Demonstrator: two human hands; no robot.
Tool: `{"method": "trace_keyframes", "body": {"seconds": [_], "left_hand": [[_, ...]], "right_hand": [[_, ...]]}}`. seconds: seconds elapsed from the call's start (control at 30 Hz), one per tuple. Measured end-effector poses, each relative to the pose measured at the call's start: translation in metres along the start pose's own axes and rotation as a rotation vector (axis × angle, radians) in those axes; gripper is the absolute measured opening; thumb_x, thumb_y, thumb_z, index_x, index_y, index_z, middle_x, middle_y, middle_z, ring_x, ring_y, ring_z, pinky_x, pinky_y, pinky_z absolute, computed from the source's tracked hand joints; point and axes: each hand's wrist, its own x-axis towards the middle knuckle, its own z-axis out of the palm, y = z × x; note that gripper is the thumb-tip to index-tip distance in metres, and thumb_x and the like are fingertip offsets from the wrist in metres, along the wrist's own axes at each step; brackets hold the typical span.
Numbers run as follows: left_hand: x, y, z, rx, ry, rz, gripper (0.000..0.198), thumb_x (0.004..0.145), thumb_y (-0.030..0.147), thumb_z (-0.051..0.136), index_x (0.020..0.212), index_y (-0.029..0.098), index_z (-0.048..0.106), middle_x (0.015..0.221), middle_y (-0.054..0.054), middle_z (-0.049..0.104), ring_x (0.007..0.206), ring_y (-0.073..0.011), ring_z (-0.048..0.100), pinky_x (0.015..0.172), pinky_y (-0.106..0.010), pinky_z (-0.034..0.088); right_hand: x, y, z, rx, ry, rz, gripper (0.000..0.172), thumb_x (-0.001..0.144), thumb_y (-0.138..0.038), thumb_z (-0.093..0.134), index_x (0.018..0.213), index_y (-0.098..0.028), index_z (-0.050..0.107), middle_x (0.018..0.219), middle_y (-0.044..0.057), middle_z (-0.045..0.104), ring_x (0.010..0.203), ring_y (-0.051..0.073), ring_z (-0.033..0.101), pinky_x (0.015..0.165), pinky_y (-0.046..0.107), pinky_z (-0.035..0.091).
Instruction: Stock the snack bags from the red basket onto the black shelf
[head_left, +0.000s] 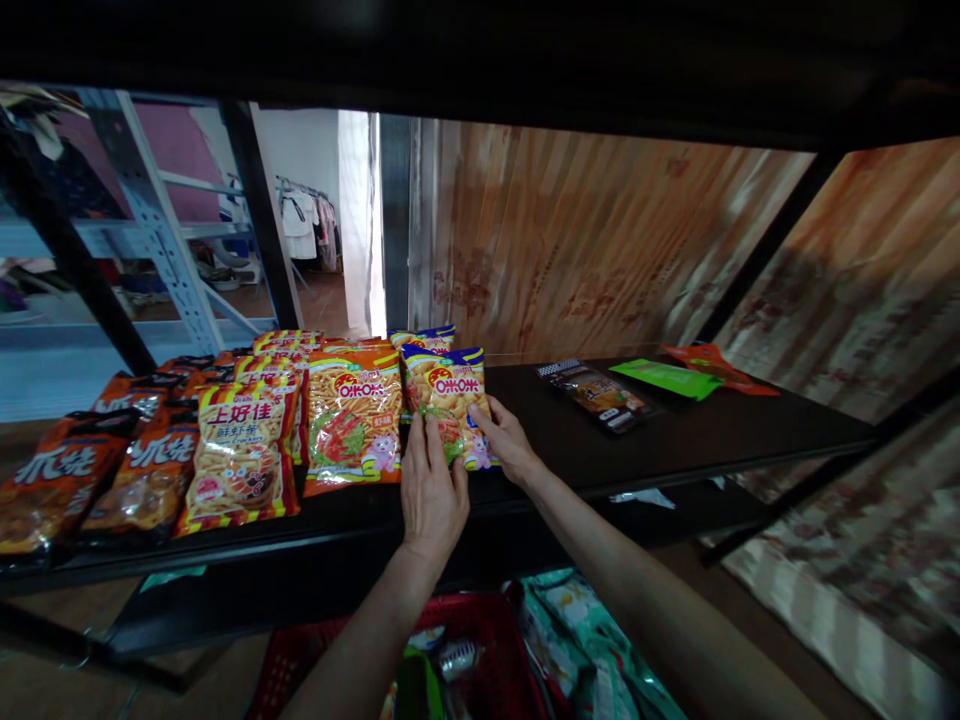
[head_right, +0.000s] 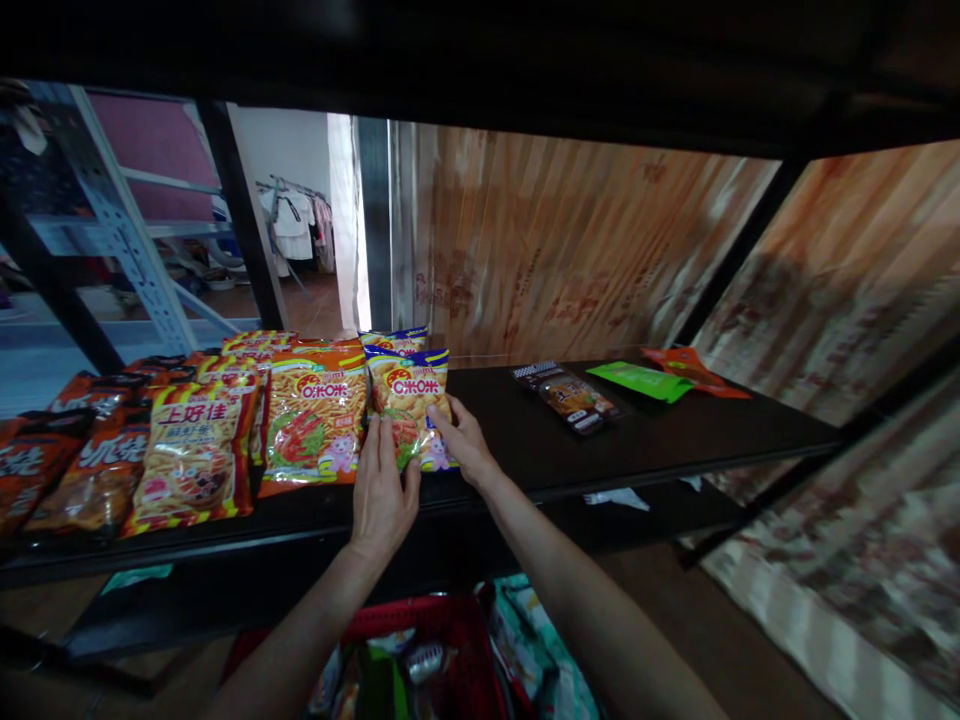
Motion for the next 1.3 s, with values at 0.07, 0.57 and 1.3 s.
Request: {"method": "trace_keyframes", "body": {"seconds": [0.07,0.57,1.3], "left_hand": [[-0.002,-0.001,-0.001,0.024,0.007,0.033,0.056,0.090,0.022,0.040,0.142,0.010,0.026,0.148,-0.023,0.030,0.139,-0.0294,0.027,0.107,-0.049,0.034],[-0.001,-0.010,-0.016,0.199,0.028,0.081,0.048,0.087,0.026,0.048,0.135,0.019,0.046,0.140,-0.015,0.045,0.139,-0.0318,0.024,0.109,-0.053,0.027],[-0.007,-0.016,-0.020,0.218,0.022,0.137,0.046,0.086,0.023,0.048,0.131,0.019,0.050,0.133,-0.015,0.052,0.138,-0.0317,0.028,0.110,-0.054,0.025]], "right_hand": [[0.000,-0.001,0.003,-0.002,-0.001,0.016,0.048,0.071,-0.049,0.068,0.111,-0.024,0.059,0.107,0.004,0.070,0.088,0.023,0.067,0.078,0.035,0.055],[0.005,0.014,0.007,-0.211,0.097,-0.139,0.051,0.078,-0.051,0.060,0.121,-0.025,0.051,0.119,0.006,0.063,0.103,0.022,0.062,0.090,0.036,0.050],[0.017,-0.016,0.017,-0.095,0.338,0.019,0.060,0.079,-0.054,0.055,0.131,-0.025,0.046,0.118,0.006,0.063,0.109,0.022,0.059,0.094,0.034,0.047]]}}
